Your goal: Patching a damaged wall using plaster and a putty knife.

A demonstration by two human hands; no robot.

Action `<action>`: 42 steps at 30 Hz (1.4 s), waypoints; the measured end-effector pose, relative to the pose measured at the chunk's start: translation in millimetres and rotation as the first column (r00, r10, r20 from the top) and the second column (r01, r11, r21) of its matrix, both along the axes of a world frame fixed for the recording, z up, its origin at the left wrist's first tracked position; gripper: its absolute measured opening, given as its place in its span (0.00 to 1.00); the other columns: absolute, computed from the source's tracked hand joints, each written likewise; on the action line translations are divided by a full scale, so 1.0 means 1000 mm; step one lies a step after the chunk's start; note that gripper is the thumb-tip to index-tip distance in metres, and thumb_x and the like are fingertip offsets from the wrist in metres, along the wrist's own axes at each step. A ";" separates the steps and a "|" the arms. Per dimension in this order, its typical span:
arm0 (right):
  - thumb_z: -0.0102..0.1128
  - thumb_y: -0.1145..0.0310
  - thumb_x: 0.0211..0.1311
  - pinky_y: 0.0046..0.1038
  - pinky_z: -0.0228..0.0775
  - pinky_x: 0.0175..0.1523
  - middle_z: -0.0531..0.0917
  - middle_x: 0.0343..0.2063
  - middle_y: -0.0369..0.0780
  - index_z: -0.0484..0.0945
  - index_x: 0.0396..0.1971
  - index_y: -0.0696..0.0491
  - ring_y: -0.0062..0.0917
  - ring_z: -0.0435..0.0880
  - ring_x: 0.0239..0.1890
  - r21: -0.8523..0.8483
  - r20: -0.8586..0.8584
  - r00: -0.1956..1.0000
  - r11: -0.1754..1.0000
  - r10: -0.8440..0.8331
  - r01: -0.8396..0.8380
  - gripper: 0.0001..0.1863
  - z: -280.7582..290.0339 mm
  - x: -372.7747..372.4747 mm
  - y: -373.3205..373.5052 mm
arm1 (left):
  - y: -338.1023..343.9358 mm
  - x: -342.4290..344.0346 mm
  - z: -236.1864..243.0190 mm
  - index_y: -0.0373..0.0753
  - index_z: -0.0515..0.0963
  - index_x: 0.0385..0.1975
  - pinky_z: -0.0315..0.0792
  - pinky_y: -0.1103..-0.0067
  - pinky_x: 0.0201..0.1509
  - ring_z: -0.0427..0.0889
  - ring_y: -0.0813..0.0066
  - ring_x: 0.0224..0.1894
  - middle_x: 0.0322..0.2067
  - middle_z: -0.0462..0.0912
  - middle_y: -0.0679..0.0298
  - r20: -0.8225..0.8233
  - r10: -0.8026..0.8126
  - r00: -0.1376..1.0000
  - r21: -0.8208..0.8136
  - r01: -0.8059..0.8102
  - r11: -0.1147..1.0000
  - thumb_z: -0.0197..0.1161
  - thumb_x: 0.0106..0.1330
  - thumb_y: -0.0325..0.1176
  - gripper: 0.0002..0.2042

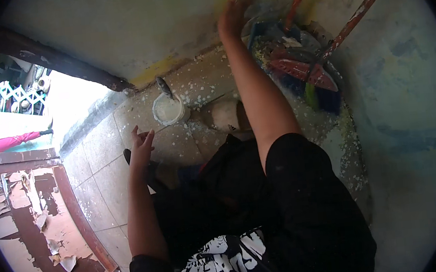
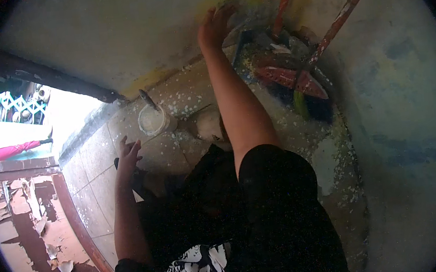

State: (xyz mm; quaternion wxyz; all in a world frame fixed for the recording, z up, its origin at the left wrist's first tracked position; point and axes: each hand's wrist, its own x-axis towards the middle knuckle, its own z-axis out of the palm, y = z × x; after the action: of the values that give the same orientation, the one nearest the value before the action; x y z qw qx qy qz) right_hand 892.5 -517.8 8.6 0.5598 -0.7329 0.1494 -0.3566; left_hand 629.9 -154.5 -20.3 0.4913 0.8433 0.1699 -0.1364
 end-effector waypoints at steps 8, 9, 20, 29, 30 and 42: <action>0.33 0.48 0.76 0.54 0.28 0.75 0.42 0.73 0.59 0.39 0.72 0.64 0.47 0.39 0.76 -0.180 -0.064 0.997 0.983 -0.049 0.037 0.40 -0.006 -0.022 0.059 | -0.008 0.000 -0.006 0.34 0.45 0.71 0.77 0.72 0.45 0.78 0.66 0.49 0.51 0.77 0.52 -0.046 -0.027 0.999 -0.001 0.027 1.000 0.62 0.69 0.48 0.41; 0.34 0.48 0.76 0.55 0.28 0.75 0.42 0.72 0.60 0.39 0.72 0.64 0.48 0.40 0.76 -0.324 0.029 0.997 0.943 -0.072 0.078 0.40 0.000 -0.019 0.043 | -0.002 -0.003 -0.005 0.34 0.45 0.71 0.77 0.72 0.45 0.78 0.66 0.49 0.51 0.77 0.52 -0.058 -0.020 0.998 0.011 0.021 1.000 0.62 0.69 0.48 0.41; 0.46 0.49 0.72 0.60 0.35 0.72 0.50 0.72 0.57 0.48 0.70 0.64 0.46 0.48 0.75 -0.556 0.133 0.989 0.822 -0.061 0.125 0.41 -0.038 -0.030 0.017 | -0.002 -0.001 -0.003 0.34 0.44 0.71 0.76 0.73 0.46 0.78 0.65 0.51 0.53 0.76 0.51 -0.010 -0.030 1.000 -0.043 0.029 0.999 0.62 0.69 0.48 0.42; 0.50 0.43 0.68 0.62 0.35 0.71 0.48 0.73 0.55 0.48 0.71 0.61 0.48 0.43 0.76 -0.676 0.090 0.996 0.732 -0.028 0.082 0.45 -0.052 -0.024 -0.008 | -0.013 0.004 0.006 0.33 0.43 0.72 0.75 0.73 0.47 0.77 0.65 0.53 0.54 0.75 0.50 -0.026 -0.013 1.000 -0.060 0.011 0.998 0.62 0.69 0.47 0.42; 0.48 0.42 0.69 0.61 0.34 0.72 0.48 0.73 0.55 0.49 0.71 0.63 0.48 0.43 0.76 -0.576 0.136 0.990 0.809 -0.044 0.115 0.45 -0.025 -0.027 0.007 | -0.005 -0.007 0.011 0.33 0.43 0.72 0.75 0.73 0.47 0.77 0.65 0.53 0.54 0.75 0.50 -0.039 0.007 0.999 -0.044 -0.009 0.999 0.62 0.69 0.47 0.42; 0.42 0.39 0.70 0.63 0.29 0.72 0.46 0.75 0.49 0.51 0.72 0.60 0.52 0.41 0.75 -0.578 0.105 0.985 0.797 -0.139 0.174 0.44 -0.006 -0.021 0.008 | -0.004 -0.007 0.006 0.31 0.45 0.71 0.74 0.77 0.42 0.78 0.72 0.45 0.49 0.76 0.54 0.027 0.018 0.999 -0.067 -0.016 0.998 0.64 0.69 0.45 0.41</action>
State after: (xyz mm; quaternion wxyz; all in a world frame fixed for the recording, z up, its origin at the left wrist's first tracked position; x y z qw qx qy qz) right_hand 871.9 -509.7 2.1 0.2796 -0.8441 0.0763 -0.4510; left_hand 623.0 -158.8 -14.1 0.5225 0.8268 0.1657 -0.1263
